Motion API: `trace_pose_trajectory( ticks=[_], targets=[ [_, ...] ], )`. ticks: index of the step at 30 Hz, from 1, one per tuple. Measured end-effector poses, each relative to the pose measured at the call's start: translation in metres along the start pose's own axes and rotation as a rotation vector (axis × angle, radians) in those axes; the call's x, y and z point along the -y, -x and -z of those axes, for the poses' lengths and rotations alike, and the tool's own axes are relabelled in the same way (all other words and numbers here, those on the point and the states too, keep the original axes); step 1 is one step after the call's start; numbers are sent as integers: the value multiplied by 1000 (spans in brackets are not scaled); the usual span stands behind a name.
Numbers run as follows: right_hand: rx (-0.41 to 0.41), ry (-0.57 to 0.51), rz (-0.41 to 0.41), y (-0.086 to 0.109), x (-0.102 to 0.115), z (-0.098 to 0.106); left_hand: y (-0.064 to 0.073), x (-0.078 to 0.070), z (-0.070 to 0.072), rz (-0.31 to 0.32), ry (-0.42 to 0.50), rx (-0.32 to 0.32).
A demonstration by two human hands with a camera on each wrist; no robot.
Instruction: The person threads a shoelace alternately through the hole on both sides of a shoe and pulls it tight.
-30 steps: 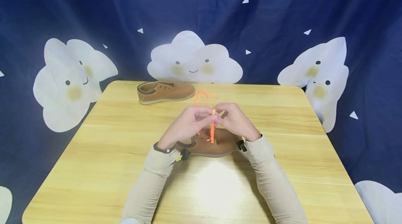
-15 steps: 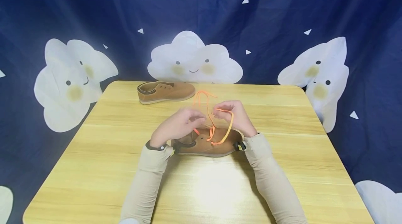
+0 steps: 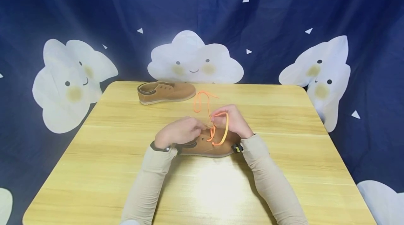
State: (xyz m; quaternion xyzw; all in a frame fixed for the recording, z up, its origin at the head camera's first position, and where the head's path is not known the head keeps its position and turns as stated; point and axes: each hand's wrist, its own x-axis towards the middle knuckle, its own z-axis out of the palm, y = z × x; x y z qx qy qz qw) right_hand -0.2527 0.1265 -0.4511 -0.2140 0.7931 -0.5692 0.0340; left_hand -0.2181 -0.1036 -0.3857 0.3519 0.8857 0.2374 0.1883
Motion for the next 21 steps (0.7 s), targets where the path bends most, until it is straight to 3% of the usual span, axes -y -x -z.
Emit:
trace_pose_trajectory(
  ticks=[6, 14, 21],
  targets=[
    [23, -8, -6, 0, 3, -4, -1, 1, -1, 0, 10, 18],
    [117, 97, 23, 0, 7, -4, -7, 3, -8, -36, 16, 39],
    [207, 115, -48, 0, 7, -2, -12, 3, -12, -60, 6, 58]
  ],
)
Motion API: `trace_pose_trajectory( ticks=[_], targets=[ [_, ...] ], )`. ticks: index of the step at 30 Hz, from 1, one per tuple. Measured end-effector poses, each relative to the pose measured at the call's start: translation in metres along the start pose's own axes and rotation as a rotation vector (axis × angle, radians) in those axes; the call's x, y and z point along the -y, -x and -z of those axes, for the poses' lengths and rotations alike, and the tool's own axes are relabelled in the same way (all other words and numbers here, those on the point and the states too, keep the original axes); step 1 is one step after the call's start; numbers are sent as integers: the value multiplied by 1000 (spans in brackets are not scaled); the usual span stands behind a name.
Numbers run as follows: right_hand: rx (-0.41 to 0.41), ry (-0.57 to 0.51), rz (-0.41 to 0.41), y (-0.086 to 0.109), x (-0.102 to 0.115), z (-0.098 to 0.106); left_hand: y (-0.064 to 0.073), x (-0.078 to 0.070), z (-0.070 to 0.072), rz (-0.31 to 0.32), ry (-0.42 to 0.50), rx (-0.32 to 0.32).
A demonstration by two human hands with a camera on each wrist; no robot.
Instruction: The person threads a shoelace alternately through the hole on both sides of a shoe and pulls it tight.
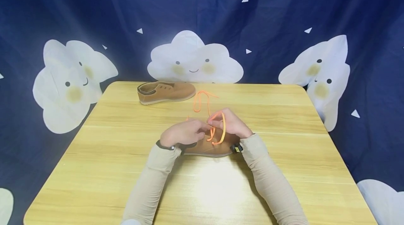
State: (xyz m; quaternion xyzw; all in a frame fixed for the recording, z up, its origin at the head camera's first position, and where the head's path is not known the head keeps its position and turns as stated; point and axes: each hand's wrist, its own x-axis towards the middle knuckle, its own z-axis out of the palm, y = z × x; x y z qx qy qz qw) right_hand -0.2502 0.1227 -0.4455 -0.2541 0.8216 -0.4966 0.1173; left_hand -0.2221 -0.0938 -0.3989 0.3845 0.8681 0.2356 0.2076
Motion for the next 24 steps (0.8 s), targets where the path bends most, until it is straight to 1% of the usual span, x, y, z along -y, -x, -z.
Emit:
trace_pose_trajectory(
  ticks=[2, 4, 5, 8, 11, 13, 14, 15, 18, 21, 24],
  targets=[
    [49, 15, 12, 0, -3, 4, -1, 1, -1, 10, 3, -1],
    [108, 54, 35, 2, -6, 11, -2, 2, -1, 17, 6, -2],
    [149, 68, 47, 4, -8, 15, -3, 2, -2, 18, 10, -3],
    [291, 130, 43, 14, -12, 31, -6, 4, -3, 44, 50, 8],
    [433, 144, -25, 23, -14, 40, -5, 3, -3, 76, 96, 19],
    [487, 143, -82, 26, -14, 41, -5, 2, -2, 84, 116, 15],
    [500, 142, -105, 26, -14, 41, -5, 2, -2, 79, 117, 5],
    [496, 148, -140, 26, -13, 40, -5, 2, -2, 69, 116, -4],
    [482, 176, -199, 24, -11, 38, -6, 3, -2, 37, 108, -38],
    [479, 208, -221, 23, -10, 38, -5, 1, 0, 17, 104, -69],
    [489, 214, -215, 22, -9, 39, -1, -2, 2, 4, 94, -102]
  ],
)
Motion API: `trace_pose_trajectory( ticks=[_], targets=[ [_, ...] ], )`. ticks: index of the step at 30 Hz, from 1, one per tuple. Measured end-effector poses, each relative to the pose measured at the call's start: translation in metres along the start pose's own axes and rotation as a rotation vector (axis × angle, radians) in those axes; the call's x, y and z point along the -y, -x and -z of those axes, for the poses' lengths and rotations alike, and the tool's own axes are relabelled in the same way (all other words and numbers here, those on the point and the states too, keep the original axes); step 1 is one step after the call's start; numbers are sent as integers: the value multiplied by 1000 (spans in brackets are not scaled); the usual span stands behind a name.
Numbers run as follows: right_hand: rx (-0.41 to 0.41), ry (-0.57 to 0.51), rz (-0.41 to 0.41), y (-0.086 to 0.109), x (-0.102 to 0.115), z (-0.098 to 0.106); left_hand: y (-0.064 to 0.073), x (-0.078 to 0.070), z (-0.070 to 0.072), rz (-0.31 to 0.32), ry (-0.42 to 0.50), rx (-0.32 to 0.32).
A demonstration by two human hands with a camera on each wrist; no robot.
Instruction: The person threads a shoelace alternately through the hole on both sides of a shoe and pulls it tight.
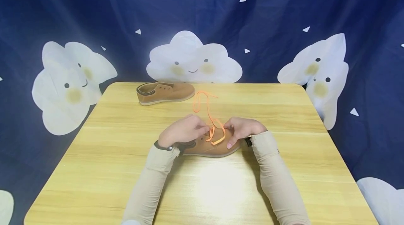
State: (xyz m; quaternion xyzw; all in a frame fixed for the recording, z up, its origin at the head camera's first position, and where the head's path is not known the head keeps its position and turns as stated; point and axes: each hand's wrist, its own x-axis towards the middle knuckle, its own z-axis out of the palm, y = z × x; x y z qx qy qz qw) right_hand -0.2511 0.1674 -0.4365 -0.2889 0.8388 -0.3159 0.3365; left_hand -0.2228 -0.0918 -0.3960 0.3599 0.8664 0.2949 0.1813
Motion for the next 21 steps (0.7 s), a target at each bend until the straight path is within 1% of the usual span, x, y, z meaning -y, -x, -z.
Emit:
trace_pose_trajectory(
  ticks=[5, 9, 13, 18, 21],
  targets=[
    [1, -5, -9, 1, 0, -1, 7, -8, 5, -37, -31, -34],
    [-8, 3, -13, 1, -1, -1, 13, -14, 8, -97, -43, -41],
    [-12, -4, -9, 1, -2, -1, 23, -23, 11, -145, -44, -37],
    [-27, -12, -24, 1, -1, -1, 38, -39, 14, -190, -57, -17],
    [-35, -9, -43, 1, -1, -1, 48, -49, 15, -200, -84, -8]
  ],
)
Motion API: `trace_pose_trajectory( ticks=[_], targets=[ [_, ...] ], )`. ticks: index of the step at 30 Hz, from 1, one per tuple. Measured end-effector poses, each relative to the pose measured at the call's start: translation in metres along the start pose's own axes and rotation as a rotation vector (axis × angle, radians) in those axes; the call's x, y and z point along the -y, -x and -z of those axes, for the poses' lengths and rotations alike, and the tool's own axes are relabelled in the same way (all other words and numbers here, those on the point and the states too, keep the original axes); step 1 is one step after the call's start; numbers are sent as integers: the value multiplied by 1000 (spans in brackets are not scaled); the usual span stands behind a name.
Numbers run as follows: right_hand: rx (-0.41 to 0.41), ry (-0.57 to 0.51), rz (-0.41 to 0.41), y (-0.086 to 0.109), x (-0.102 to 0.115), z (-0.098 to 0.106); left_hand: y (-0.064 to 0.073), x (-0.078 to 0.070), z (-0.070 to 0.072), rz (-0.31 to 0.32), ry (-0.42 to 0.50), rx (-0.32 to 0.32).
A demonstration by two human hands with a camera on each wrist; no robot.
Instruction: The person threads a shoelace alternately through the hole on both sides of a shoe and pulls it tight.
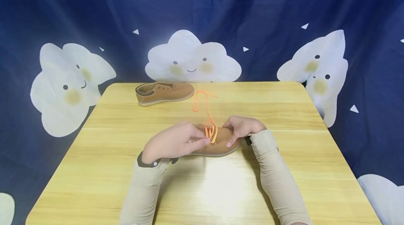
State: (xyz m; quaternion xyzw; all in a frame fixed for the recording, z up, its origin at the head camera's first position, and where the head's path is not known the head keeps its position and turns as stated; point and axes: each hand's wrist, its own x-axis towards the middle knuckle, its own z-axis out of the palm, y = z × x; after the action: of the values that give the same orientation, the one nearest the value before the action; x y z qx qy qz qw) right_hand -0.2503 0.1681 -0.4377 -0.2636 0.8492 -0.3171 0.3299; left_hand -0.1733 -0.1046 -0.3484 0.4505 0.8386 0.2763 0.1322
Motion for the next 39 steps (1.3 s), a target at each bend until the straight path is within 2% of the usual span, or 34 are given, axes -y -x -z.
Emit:
trace_pose_trajectory(
  ticks=[5, 13, 17, 22, 31, 39],
  targets=[
    [-18, 20, -26, 0, 1, -1, 11, -14, 3, -7, -31, -6],
    [-27, 42, -32, -1, 1, -1, 27, -28, 7, -20, -20, -9],
    [-24, 50, -32, -1, 1, -1, 33, -31, 10, -29, -53, -51],
    [-21, 57, -39, -1, 3, 0, 40, -33, 13, -11, -65, -92],
    [-15, 62, -37, 1, 4, -1, 48, -36, 16, 7, -47, -116],
    [-11, 75, -38, -1, 3, -2, 57, -40, 16, -2, -36, -174]
  ],
)
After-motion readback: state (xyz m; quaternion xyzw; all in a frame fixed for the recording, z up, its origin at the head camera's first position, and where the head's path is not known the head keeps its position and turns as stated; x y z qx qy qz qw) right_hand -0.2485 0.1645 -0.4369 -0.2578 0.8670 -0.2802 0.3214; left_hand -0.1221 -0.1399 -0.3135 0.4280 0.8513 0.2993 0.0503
